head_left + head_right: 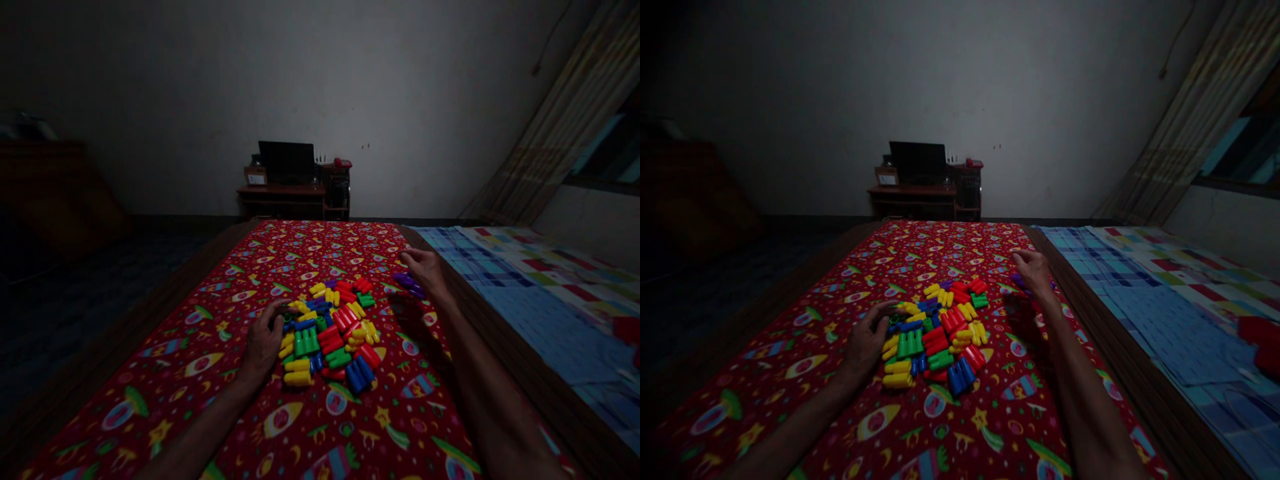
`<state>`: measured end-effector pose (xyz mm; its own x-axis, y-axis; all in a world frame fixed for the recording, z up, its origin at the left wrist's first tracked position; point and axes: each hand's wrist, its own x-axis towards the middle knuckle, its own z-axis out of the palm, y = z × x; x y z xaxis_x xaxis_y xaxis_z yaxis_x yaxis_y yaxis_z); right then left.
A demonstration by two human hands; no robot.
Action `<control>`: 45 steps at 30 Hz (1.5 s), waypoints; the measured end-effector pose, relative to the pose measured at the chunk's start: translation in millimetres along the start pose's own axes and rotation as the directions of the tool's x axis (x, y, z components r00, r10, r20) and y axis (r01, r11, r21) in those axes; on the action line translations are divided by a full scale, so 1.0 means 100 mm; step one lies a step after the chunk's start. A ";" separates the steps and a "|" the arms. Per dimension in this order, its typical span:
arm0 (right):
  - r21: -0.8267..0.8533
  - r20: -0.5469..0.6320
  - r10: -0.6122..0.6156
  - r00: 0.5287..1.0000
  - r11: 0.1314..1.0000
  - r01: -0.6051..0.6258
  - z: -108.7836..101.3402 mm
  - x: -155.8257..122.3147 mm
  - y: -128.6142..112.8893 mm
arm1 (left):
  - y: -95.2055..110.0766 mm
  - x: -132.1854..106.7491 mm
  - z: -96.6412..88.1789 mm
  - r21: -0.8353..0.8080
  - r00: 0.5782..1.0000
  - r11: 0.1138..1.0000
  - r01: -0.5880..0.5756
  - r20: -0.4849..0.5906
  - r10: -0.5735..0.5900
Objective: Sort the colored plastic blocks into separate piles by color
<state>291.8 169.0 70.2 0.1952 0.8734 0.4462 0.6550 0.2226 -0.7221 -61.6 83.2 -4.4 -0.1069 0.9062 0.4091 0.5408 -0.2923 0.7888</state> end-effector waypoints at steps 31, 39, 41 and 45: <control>-0.453 0.050 0.031 0.998 0.892 -0.005 -0.25 -0.06 0.50 | 0.01 0.01 0.01 -0.030 1.000 1.000 -0.004 0.010 0.004; -0.208 0.005 -0.111 0.994 0.972 0.109 0.08 -0.08 -0.07 | 0.04 0.00 0.00 -0.049 1.000 0.999 0.000 0.013 0.000; -0.073 0.205 -0.186 0.961 0.976 0.205 0.36 -0.16 -0.35 | 0.05 0.00 0.00 -0.048 1.000 0.999 -0.008 0.011 0.009; 0.096 0.628 -0.366 0.687 0.912 0.398 0.97 -0.42 -0.84 | 0.06 -0.01 0.00 -0.056 1.000 0.998 -0.012 0.006 0.012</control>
<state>157.8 155.0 61.1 -0.5638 0.7906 0.2390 0.6051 0.5923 -0.5319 -57.9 80.1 0.2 -0.0953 0.9042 0.4163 0.4943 -0.3200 0.8083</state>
